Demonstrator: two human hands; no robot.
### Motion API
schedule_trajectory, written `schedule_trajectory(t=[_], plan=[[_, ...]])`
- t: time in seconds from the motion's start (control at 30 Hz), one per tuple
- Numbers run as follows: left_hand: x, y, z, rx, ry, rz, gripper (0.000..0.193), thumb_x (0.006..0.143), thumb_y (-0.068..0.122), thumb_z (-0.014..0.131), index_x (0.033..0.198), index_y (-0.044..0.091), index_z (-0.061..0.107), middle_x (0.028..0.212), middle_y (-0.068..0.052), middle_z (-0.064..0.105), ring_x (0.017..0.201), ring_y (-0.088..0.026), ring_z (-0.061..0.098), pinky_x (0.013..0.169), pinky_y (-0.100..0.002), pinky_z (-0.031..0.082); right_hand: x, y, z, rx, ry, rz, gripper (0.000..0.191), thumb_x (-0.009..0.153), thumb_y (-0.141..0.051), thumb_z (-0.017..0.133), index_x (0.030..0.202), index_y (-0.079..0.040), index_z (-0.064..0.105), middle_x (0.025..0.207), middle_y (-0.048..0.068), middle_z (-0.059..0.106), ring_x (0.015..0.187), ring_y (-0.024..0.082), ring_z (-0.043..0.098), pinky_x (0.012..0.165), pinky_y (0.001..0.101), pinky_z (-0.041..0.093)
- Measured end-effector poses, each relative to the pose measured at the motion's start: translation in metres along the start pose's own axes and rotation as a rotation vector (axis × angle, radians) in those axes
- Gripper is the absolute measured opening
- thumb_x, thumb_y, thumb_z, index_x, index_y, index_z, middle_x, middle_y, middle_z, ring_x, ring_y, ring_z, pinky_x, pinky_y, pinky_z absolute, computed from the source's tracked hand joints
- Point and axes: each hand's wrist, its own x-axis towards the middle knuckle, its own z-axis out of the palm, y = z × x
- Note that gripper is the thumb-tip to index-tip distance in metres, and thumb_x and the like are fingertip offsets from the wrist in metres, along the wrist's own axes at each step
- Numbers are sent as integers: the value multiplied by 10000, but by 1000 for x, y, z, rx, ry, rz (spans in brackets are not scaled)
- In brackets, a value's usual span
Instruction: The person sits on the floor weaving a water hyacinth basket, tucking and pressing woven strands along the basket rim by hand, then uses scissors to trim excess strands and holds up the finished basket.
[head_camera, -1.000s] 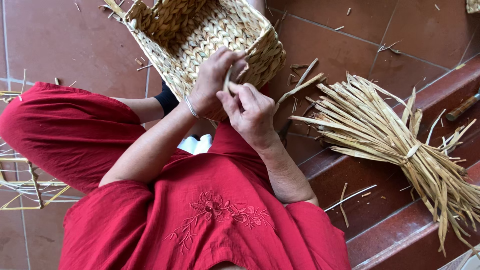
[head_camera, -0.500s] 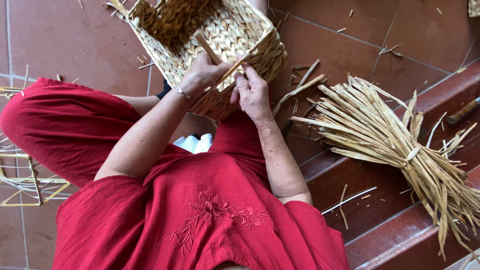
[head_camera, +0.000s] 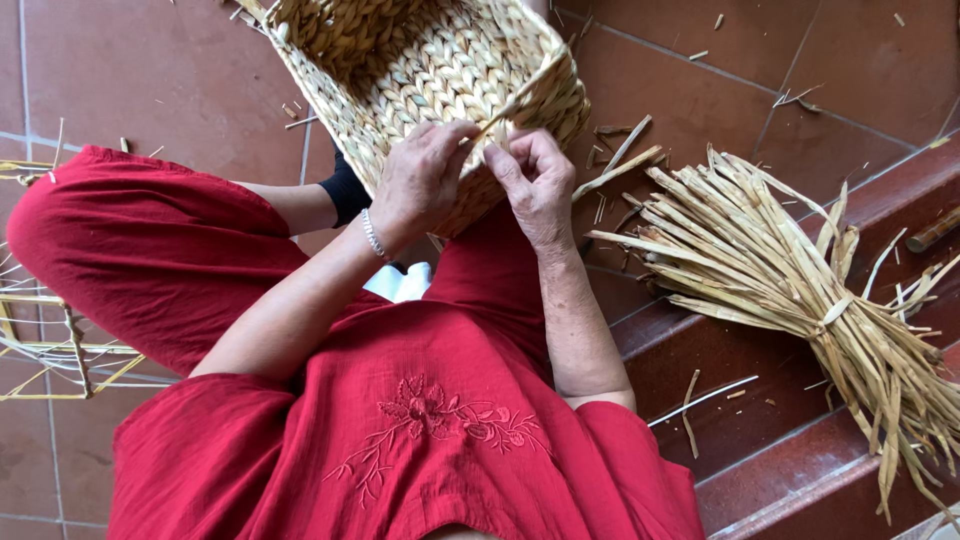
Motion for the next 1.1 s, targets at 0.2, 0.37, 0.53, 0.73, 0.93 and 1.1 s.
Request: schedule_trajectory(t=[0.2, 0.37, 0.53, 0.73, 0.93, 1.1], plan=[[11, 4, 8, -18, 16, 45, 171, 981, 78, 683, 1142, 63, 630, 906, -135, 664, 880, -359, 631, 759, -472, 519, -2, -4, 9, -331, 31, -110, 304, 1051, -140, 684, 807, -19, 548, 668, 64, 577, 580, 165, 548, 558, 332, 464], [8, 7, 10, 13, -13, -18, 115, 955, 80, 704, 1019, 74, 608, 852, -140, 637, 855, -374, 619, 728, -486, 499, -4, -2, 21, -387, 67, -220, 268, 1056, -99, 640, 823, -11, 542, 704, 149, 583, 598, 300, 582, 577, 397, 463], [13, 8, 9, -28, 17, 9, 136, 972, 84, 694, 1086, 78, 619, 889, -132, 639, 872, -363, 632, 746, -478, 513, -5, -18, 22, -458, 79, -266, 274, 1038, -73, 667, 810, -15, 527, 710, 142, 555, 614, 313, 566, 598, 419, 468], [13, 16, -4, -22, 28, 114, 355, 900, 52, 665, 1239, 54, 560, 1053, -183, 597, 892, -364, 639, 708, -424, 537, -20, -60, 19, -572, 13, -354, 278, 993, -131, 711, 809, -34, 526, 740, 116, 559, 665, 317, 592, 618, 434, 479], [3, -5, 12, -44, 101, 84, 203, 1028, 115, 701, 1198, 101, 590, 1034, -98, 611, 887, -238, 656, 717, -333, 566, -31, -66, 16, -559, -92, -330, 378, 1051, -303, 691, 815, -37, 564, 723, 85, 575, 612, 242, 603, 581, 359, 470], [-1, -45, 28, -621, 65, -558, 182, 1032, 162, 699, 1178, 55, 684, 972, -34, 714, 836, -110, 660, 707, -256, 554, -16, -31, 14, -260, -90, 115, 355, 1144, -305, 576, 948, -30, 684, 663, 3, 588, 614, 77, 587, 564, 266, 470]])
